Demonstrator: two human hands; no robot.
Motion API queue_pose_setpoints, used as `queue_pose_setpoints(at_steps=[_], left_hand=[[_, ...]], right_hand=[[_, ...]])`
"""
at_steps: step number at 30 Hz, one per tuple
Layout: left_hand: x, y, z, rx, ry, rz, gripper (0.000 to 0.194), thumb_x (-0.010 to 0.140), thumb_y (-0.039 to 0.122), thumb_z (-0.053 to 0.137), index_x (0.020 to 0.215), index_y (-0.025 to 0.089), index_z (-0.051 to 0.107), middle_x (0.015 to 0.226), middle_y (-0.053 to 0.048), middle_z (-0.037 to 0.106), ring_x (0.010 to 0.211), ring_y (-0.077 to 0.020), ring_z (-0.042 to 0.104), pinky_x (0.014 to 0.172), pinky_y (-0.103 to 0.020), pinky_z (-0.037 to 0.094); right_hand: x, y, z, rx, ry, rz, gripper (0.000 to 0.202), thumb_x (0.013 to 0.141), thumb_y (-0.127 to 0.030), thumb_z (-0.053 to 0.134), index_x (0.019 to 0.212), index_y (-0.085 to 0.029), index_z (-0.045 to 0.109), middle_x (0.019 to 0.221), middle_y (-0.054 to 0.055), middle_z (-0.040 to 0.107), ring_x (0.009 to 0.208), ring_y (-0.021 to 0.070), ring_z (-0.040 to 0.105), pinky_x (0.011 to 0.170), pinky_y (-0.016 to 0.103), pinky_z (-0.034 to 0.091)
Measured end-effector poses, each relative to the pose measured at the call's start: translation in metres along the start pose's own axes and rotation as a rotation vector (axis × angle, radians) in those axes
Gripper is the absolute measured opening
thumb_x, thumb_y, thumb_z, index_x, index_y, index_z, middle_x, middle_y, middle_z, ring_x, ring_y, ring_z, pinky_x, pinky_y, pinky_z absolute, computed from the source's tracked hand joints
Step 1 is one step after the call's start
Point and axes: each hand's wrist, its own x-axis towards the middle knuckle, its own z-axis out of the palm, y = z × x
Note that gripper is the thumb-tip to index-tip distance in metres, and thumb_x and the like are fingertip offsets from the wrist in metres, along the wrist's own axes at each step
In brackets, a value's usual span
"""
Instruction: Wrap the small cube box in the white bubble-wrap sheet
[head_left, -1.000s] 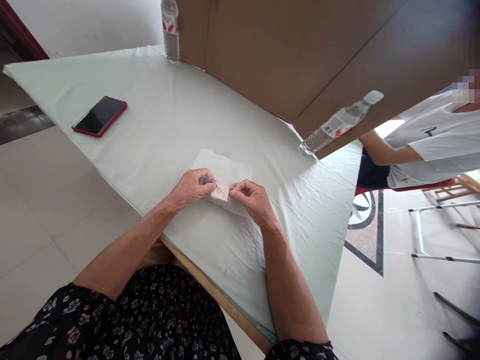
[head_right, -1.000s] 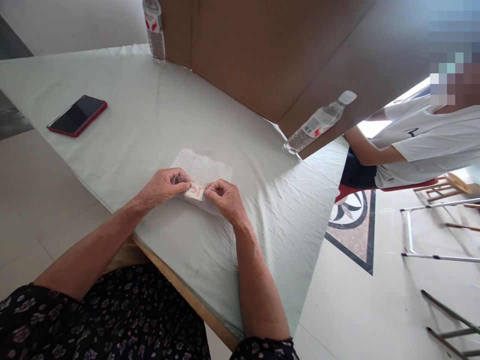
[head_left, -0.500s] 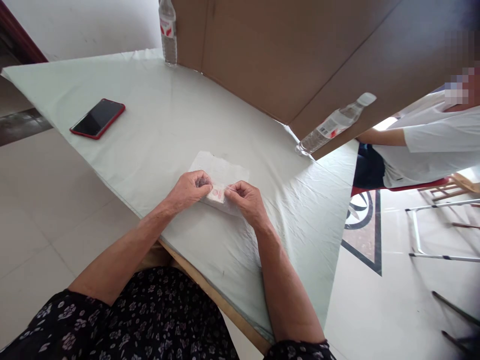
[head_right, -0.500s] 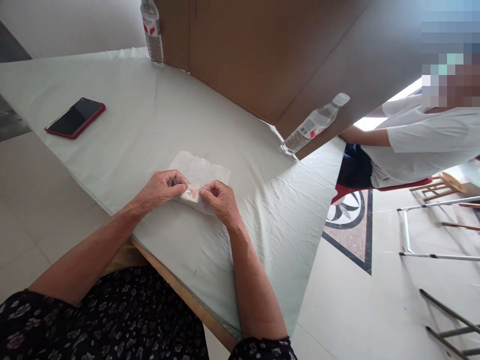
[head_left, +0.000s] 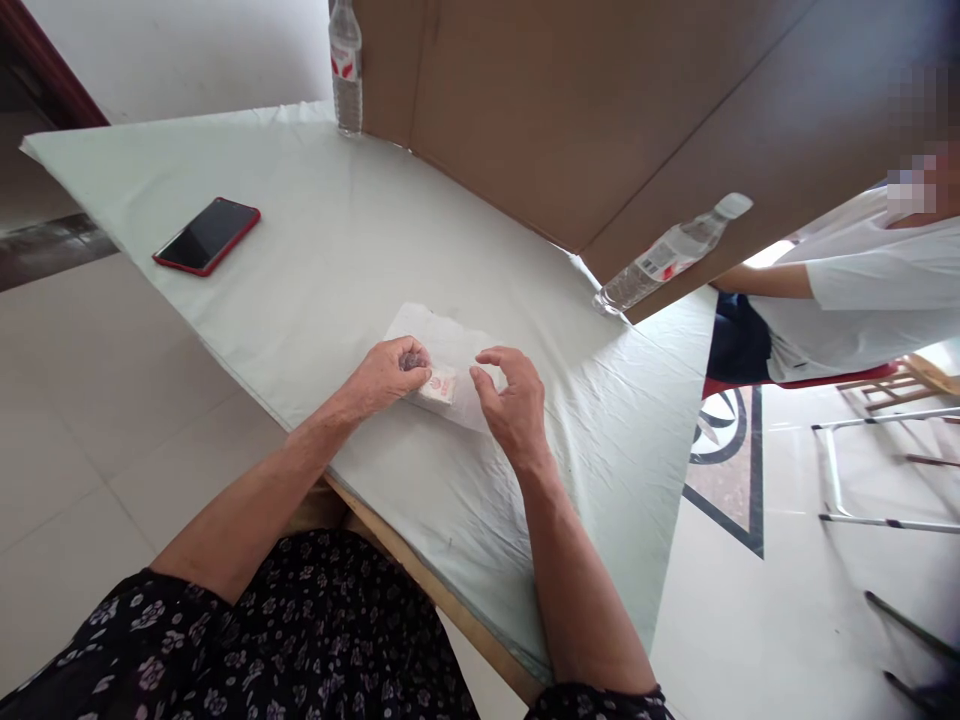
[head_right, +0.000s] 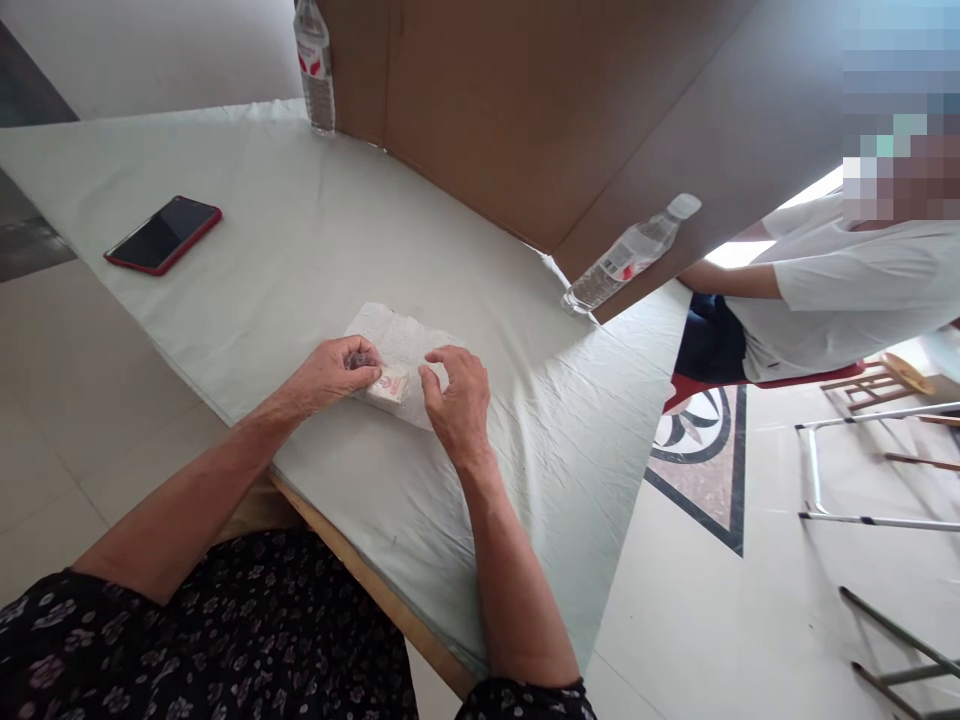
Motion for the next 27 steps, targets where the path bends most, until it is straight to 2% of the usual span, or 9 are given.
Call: queue_pose_setpoints(at_steps=[2, 6, 8, 11, 14, 16, 20, 23, 27], left_hand=[[0.000, 0.002, 0.000, 0.005, -0.008, 0.008, 0.014, 0.070, 0.031, 0.064, 0.078, 0.019, 0.062, 0.066, 0.004, 0.054, 0.060, -0.0108, 0.046, 0.058, -0.024, 0.038], [-0.001, 0.006, -0.003, 0.034, -0.028, 0.007, 0.017, 0.071, 0.032, 0.063, 0.080, 0.018, 0.063, 0.066, 0.004, 0.055, 0.062, -0.0118, 0.048, 0.060, -0.025, 0.041], [-0.004, 0.005, -0.010, 0.032, -0.023, -0.002, 0.026, 0.072, 0.035, 0.065, 0.090, 0.017, 0.066, 0.076, 0.001, 0.061, 0.070, -0.0138, 0.055, 0.066, -0.026, 0.044], [-0.013, -0.001, -0.025, -0.040, -0.008, -0.015, 0.049, 0.072, 0.040, 0.069, 0.115, 0.018, 0.063, 0.102, -0.005, 0.068, 0.094, -0.0189, 0.064, 0.079, -0.030, 0.049], [-0.021, -0.006, -0.037, -0.007, -0.021, -0.042, 0.064, 0.071, 0.037, 0.070, 0.130, 0.018, 0.056, 0.102, -0.006, 0.068, 0.097, -0.0209, 0.065, 0.079, -0.031, 0.049], [-0.024, -0.008, -0.037, 0.070, 0.004, -0.042, 0.058, 0.073, 0.036, 0.067, 0.127, 0.018, 0.059, 0.089, -0.002, 0.066, 0.084, -0.0184, 0.063, 0.072, -0.029, 0.047], [-0.020, -0.011, -0.030, 0.234, 0.131, -0.048, 0.038, 0.074, 0.033, 0.055, 0.107, 0.018, 0.067, 0.067, 0.004, 0.054, 0.059, -0.0139, 0.048, 0.059, -0.027, 0.037], [-0.017, -0.012, -0.027, 0.337, 0.194, -0.057, 0.038, 0.071, 0.032, 0.054, 0.103, 0.019, 0.068, 0.063, 0.005, 0.051, 0.057, -0.0143, 0.046, 0.059, -0.028, 0.035], [-0.019, -0.011, -0.031, 0.429, 0.188, -0.072, 0.036, 0.070, 0.030, 0.053, 0.101, 0.019, 0.069, 0.061, 0.004, 0.053, 0.058, -0.0161, 0.048, 0.061, -0.029, 0.037]], right_hand=[[-0.003, -0.012, -0.004, -0.094, -0.035, -0.142, 0.013, 0.093, -0.024, 0.057, 0.096, -0.024, 0.070, 0.109, 0.008, 0.074, 0.106, 0.0250, 0.065, 0.095, 0.042, 0.044], [-0.009, -0.026, -0.001, -0.241, -0.259, -0.308, 0.016, 0.096, -0.023, 0.057, 0.102, -0.025, 0.072, 0.111, 0.007, 0.076, 0.103, 0.0240, 0.065, 0.089, 0.038, 0.042], [-0.011, -0.027, 0.004, -0.303, -0.317, -0.332, 0.017, 0.096, -0.020, 0.057, 0.103, -0.024, 0.072, 0.113, 0.006, 0.076, 0.104, 0.0239, 0.065, 0.087, 0.038, 0.040], [-0.011, -0.027, 0.009, -0.338, -0.336, -0.340, 0.016, 0.097, -0.020, 0.057, 0.101, -0.023, 0.072, 0.113, 0.006, 0.076, 0.103, 0.0242, 0.065, 0.087, 0.038, 0.038], [-0.011, -0.027, 0.008, -0.338, -0.336, -0.337, 0.016, 0.097, -0.020, 0.056, 0.100, -0.022, 0.072, 0.112, 0.007, 0.076, 0.102, 0.0241, 0.064, 0.087, 0.038, 0.037], [-0.011, -0.028, 0.007, -0.348, -0.336, -0.334, 0.016, 0.097, -0.019, 0.056, 0.101, -0.022, 0.071, 0.113, 0.007, 0.075, 0.102, 0.0240, 0.064, 0.087, 0.037, 0.037], [-0.012, -0.031, 0.006, -0.389, -0.349, -0.351, 0.019, 0.096, -0.018, 0.056, 0.109, -0.024, 0.068, 0.116, 0.007, 0.073, 0.103, 0.0243, 0.061, 0.087, 0.037, 0.036], [-0.013, -0.032, 0.006, -0.433, -0.367, -0.371, 0.023, 0.096, -0.019, 0.056, 0.114, -0.027, 0.066, 0.116, 0.007, 0.071, 0.103, 0.0253, 0.059, 0.086, 0.038, 0.036], [-0.015, -0.034, 0.009, -0.500, -0.370, -0.401, 0.024, 0.098, -0.020, 0.053, 0.118, -0.027, 0.065, 0.114, 0.008, 0.069, 0.101, 0.0258, 0.056, 0.086, 0.039, 0.035]])
